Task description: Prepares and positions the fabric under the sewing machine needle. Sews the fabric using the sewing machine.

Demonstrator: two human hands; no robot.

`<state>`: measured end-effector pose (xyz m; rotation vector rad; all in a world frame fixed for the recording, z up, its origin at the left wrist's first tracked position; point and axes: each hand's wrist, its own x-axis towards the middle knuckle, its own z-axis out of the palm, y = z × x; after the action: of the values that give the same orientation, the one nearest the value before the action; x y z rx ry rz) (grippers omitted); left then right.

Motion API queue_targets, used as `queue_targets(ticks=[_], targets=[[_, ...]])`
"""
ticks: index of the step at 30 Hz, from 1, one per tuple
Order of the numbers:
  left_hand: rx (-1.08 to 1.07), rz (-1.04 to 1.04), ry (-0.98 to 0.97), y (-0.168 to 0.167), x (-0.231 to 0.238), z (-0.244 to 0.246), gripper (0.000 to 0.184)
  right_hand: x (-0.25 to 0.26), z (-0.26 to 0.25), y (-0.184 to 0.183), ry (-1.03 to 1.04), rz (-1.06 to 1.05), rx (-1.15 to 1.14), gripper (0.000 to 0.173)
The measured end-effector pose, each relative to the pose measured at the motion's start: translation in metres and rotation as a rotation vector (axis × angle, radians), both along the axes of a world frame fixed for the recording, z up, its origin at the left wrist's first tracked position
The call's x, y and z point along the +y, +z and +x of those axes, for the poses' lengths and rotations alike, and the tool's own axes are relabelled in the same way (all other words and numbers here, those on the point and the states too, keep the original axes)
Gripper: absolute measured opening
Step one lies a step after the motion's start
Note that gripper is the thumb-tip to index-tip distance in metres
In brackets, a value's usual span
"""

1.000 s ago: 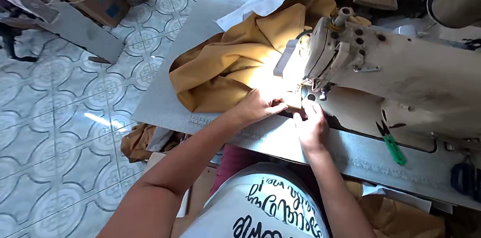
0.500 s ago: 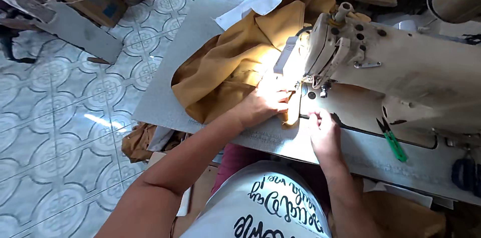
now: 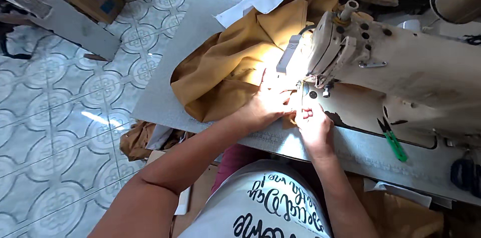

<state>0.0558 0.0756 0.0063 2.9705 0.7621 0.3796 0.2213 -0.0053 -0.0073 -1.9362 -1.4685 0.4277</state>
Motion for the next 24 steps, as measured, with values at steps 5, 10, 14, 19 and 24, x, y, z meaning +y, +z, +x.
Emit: queue_targets(ticks=[5,10,14,19,24], targets=[[0.193,-0.082,0.058,0.017,-0.006,0.005,0.037,0.003,0.001,0.002,0.078,-0.007,-0.044,0.011],[0.288,-0.078,0.085,0.024,-0.012,0.005,0.035,0.003,-0.002,0.002,0.109,-0.069,-0.074,0.012],[0.219,-0.059,0.086,0.018,-0.011,0.004,0.030,-0.002,-0.002,-0.003,0.128,0.013,-0.109,0.011],[0.204,-0.039,0.089,0.016,-0.013,0.004,0.032,-0.006,-0.006,-0.012,0.119,0.120,-0.231,0.013],[0.206,-0.060,0.101,0.018,-0.007,0.005,0.029,-0.001,-0.007,-0.016,0.111,0.146,-0.286,0.013]])
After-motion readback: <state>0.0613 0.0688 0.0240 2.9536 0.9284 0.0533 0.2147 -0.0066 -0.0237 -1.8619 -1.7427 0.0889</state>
